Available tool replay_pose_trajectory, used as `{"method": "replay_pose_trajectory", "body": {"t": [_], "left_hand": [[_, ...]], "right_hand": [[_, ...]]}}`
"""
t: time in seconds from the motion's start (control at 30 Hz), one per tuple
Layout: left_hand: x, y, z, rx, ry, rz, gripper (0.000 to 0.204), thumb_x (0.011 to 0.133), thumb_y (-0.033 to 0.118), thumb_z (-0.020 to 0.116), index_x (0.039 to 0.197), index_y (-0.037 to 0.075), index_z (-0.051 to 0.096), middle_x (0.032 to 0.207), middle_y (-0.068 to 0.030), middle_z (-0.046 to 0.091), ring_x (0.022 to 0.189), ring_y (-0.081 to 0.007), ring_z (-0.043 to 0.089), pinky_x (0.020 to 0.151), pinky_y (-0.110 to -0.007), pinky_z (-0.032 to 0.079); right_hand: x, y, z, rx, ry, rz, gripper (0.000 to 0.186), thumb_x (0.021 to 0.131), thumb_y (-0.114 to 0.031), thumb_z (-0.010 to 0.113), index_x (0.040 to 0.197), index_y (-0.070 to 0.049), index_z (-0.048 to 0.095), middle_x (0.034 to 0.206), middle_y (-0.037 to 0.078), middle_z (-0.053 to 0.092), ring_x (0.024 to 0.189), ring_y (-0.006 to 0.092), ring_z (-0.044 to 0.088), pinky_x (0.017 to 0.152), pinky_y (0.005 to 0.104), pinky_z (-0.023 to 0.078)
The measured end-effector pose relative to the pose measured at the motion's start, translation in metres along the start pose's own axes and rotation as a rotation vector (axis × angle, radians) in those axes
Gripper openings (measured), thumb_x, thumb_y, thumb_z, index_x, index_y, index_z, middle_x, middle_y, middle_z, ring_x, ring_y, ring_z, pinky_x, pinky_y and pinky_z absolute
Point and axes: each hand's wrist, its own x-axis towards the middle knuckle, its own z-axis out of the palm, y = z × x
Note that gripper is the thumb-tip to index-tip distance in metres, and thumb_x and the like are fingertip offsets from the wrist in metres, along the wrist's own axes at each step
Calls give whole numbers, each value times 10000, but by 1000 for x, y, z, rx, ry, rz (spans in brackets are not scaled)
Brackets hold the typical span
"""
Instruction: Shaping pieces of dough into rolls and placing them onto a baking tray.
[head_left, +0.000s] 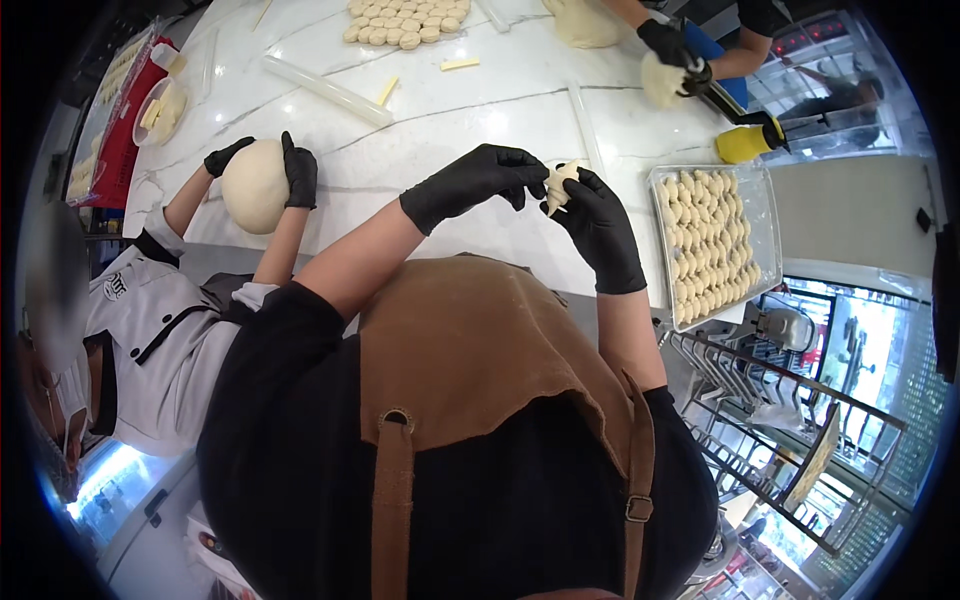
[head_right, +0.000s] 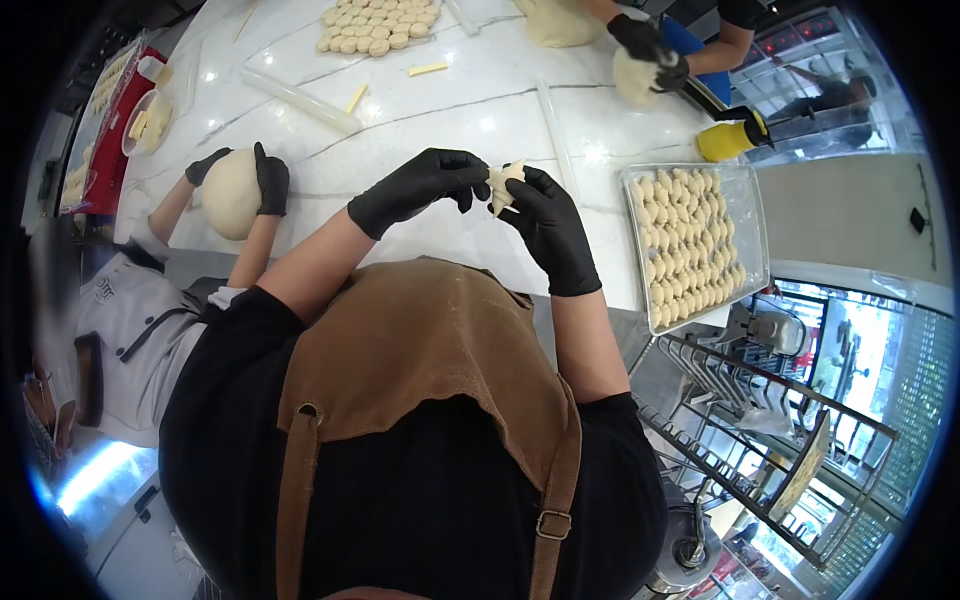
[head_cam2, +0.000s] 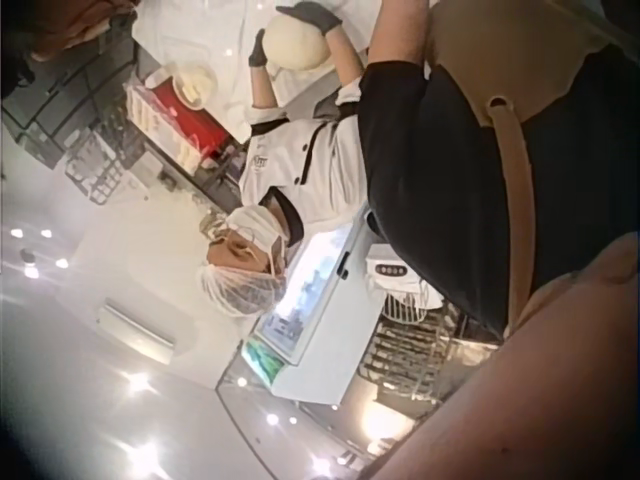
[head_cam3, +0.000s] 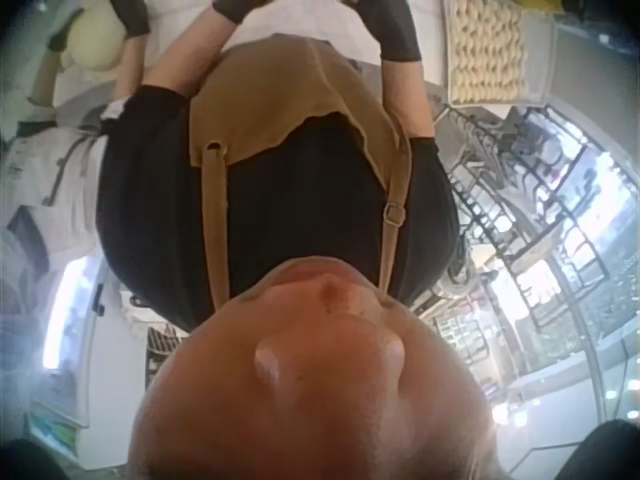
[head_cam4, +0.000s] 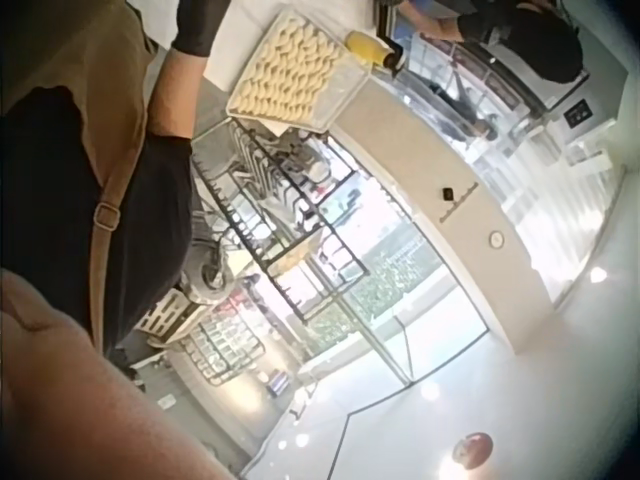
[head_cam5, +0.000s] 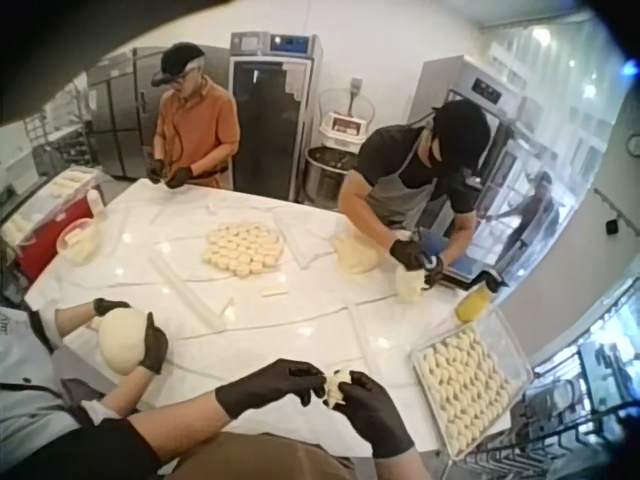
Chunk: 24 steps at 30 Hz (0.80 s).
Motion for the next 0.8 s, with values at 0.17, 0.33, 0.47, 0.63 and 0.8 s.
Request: {"method": "replay_pose_trajectory", "body": {"t": [0.17,0.33,0.47,0.63,0.8], "left_hand": [[1,-2,-2,16,-5,17,173,997,152,688,1063,-1,735,897,-104,736,710,-140,617,695,-255,524],[1,4,-4,74,37,10,188,1000,164,687,1061,-5,743,889,-98,735,728,-142,623,704,-259,528],[2,2,-3,61,119,25,190,995,166,693,1064,-2,750,890,-91,736,749,-143,630,726,-262,532],[6,-1,5,79,150,41,190,984,174,707,1069,12,758,895,-77,736,774,-143,635,758,-265,536],[10,-11,7,117,154,47,198,973,187,721,1090,32,758,920,-67,735,806,-139,640,792,-262,536]], "right_hand": [[0,4,-5,10,13,-3,274,999,-18,609,1268,26,583,1127,183,691,971,247,692,873,350,569],[2,7,-15,93,-28,-7,292,1002,-13,577,1291,26,575,1122,190,689,949,255,683,866,359,561],[0,5,-10,137,-106,-33,322,1005,-16,553,1324,29,568,1131,192,687,956,257,672,874,365,549],[-1,6,4,214,-77,-66,358,1007,-24,533,1360,34,556,1144,187,678,985,249,657,890,360,534],[5,14,-10,262,-134,-65,382,1007,-26,532,1383,37,549,1178,175,669,1005,234,646,903,347,527]]}}
